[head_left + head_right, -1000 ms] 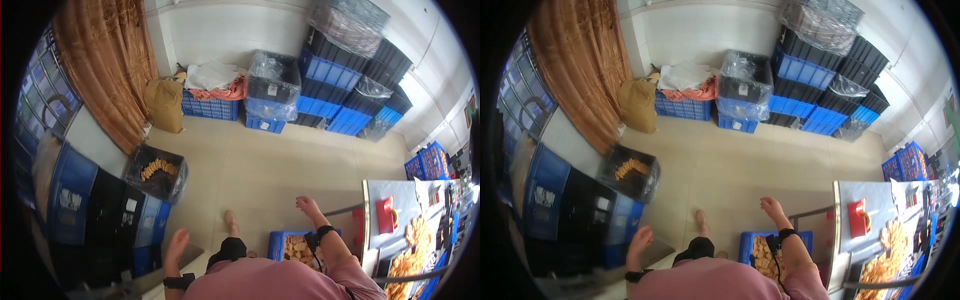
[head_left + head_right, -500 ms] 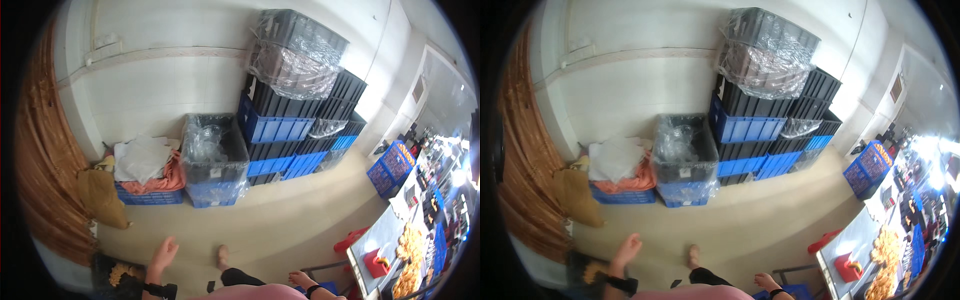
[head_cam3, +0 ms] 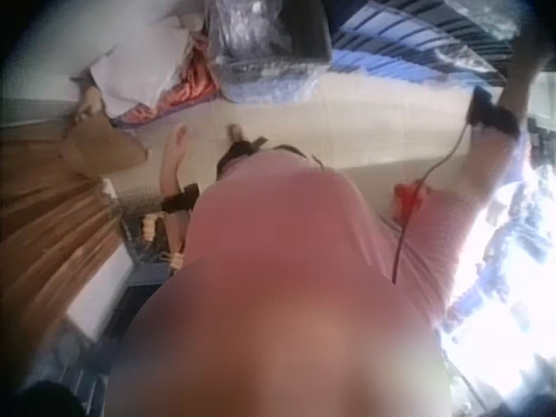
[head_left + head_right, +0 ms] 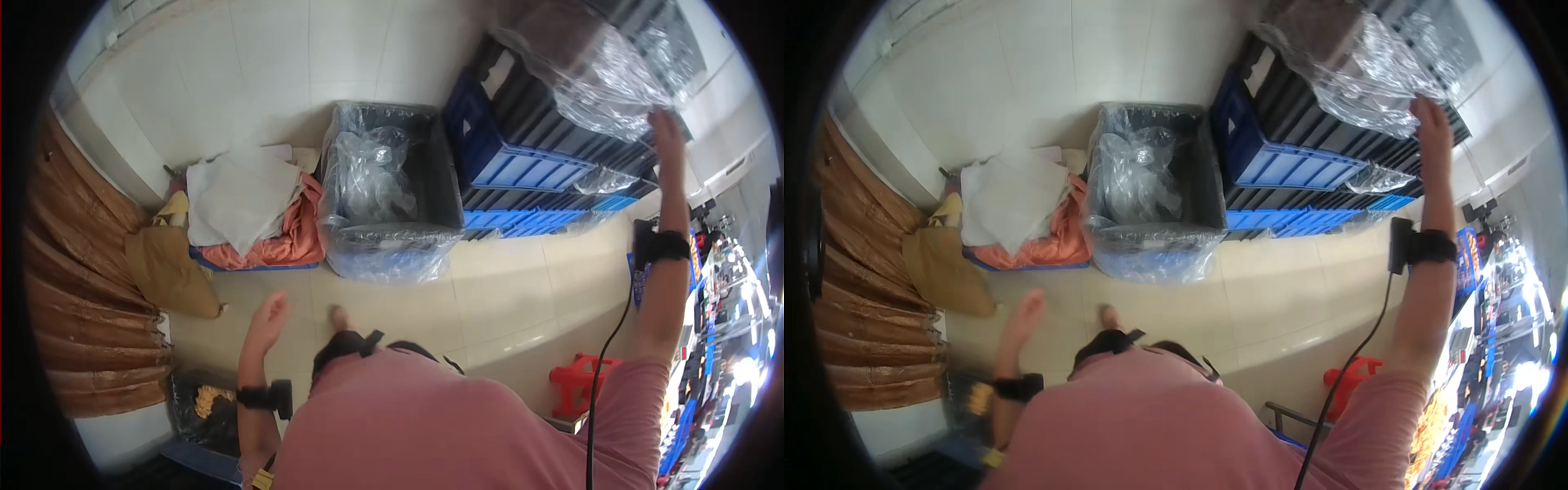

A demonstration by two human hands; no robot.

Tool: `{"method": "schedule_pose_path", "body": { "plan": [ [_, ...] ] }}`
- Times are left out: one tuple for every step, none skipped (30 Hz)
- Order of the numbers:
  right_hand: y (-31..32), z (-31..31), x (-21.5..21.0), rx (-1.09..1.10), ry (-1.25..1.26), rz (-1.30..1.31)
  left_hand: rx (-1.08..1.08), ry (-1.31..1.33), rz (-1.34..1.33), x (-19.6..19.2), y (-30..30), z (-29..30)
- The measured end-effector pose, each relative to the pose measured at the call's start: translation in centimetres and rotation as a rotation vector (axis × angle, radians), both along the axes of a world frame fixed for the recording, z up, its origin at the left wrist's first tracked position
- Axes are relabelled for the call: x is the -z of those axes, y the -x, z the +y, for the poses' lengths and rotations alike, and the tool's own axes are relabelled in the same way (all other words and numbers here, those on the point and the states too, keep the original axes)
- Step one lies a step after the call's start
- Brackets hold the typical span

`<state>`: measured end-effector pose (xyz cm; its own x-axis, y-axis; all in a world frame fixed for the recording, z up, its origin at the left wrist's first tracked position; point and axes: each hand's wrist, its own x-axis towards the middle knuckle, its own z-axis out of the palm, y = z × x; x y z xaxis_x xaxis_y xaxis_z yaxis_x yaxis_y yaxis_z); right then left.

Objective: Sorting and packing waffle-like food items from trays into crates lined with plastic.

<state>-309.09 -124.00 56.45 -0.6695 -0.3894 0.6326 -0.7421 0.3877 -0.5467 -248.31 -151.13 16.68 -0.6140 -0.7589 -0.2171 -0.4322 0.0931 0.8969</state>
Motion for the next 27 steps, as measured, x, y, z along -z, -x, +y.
{"method": "schedule_pose_path", "body": {
  "plan": [
    [-0.8,-2.5,-0.4,-0.031,0.014,-0.077,-0.013,-0.013,-0.016,-0.4,1.9,-0.8],
    [-1.0,-4.6,0.1,-0.056,0.031,-0.145,0.026,-0.065,-0.037,0.1,3.9,-2.2],
    [-0.8,-6.3,2.3,-0.057,-0.015,-0.232,0.073,-0.116,-0.060,0.5,5.8,-3.7],
    [-1.4,-7.9,5.4,-0.040,-0.170,-0.400,0.156,-0.025,0.011,0.0,7.9,-4.4],
    [0.8,-8.1,11.0,-0.171,-0.529,-0.300,0.246,0.067,0.086,-0.7,10.6,-4.8],
    [1.6,-6.7,18.8,-0.709,-0.405,-0.441,0.318,0.281,0.058,-1.3,12.9,-5.7],
    [-1.9,-7.6,24.1,-0.645,-0.501,-0.775,0.378,0.496,0.023,-1.8,14.8,-6.7],
    [-4.1,-7.3,30.8,-0.603,-0.494,-1.128,0.401,0.511,-0.071,-3.5,17.3,-7.5],
    [-7.3,-7.7,35.4,-0.534,-0.518,-1.372,0.420,0.524,-0.169,-5.0,19.8,-8.6],
    [-10.1,-8.9,39.3,-0.311,-0.568,-1.617,0.423,0.514,-0.194,-5.0,22.3,-10.2],
    [-11.9,-8.6,43.4,-0.235,-0.479,-1.755,0.442,0.600,-0.166,-5.0,24.7,-11.9],
    [-13.6,-9.3,45.6,-0.160,-0.352,-1.922,0.459,0.688,-0.143,-4.7,27.0,-13.6],
    [-14.8,-10.4,46.8,-0.078,-0.199,-2.052,0.469,0.680,-0.171,-4.3,29.2,-15.1],
    [-15.4,-11.0,47.6,-0.039,-0.055,-2.085,0.479,0.787,-0.187,-5.1,31.1,-15.7],
    [-15.9,-12.4,48.4,-0.038,0.067,-2.143,0.496,0.870,-0.214,-4.7,33.0,-16.7],
    [-15.8,-13.8,49.1,-0.042,0.182,-2.192,0.505,0.866,-0.233,-3.8,34.9,-17.5],
    [-16.1,-14.2,52.1,-0.046,0.325,-2.248,0.583,0.940,-0.304,-2.4,36.7,-18.3],
    [-16.3,-15.0,53.0,0.022,0.393,-2.300,0.653,1.009,-0.377,-0.5,38.4,-19.2],
    [-16.4,-15.8,51.8,0.090,0.410,-2.295,0.700,0.999,-0.444,1.3,40.3,-19.6],
    [-16.8,-16.5,50.7,0.140,0.412,-2.300,0.724,1.019,-0.457,3.9,41.4,-20.0],
    [-17.1,-16.3,50.9,0.126,0.386,-2.325,0.734,1.003,-0.495,5.3,42.7,-19.7],
    [-17.4,-15.8,51.4,0.161,0.513,-2.346,0.725,0.987,-0.550,7.7,43.5,-19.5],
    [-17.3,-15.8,51.9,0.204,0.642,-2.357,0.680,1.060,-0.652,10.9,44.1,-19.3],
    [-17.1,-16.3,52.0,0.201,0.624,-2.378,0.675,1.050,-0.675,12.9,44.3,-19.1],
    [-17.2,-16.8,51.9,0.299,0.634,-2.379,0.606,0.808,-0.754,14.3,44.4,-18.9],
    [-17.3,-17.2,52.0,0.393,0.644,-2.373,0.530,0.569,-0.821,15.4,44.2,-19.1],
    [-17.3,-17.2,52.1,0.249,0.693,-2.337,0.537,0.558,-0.828,16.1,44.0,-19.3]
  ]
}}
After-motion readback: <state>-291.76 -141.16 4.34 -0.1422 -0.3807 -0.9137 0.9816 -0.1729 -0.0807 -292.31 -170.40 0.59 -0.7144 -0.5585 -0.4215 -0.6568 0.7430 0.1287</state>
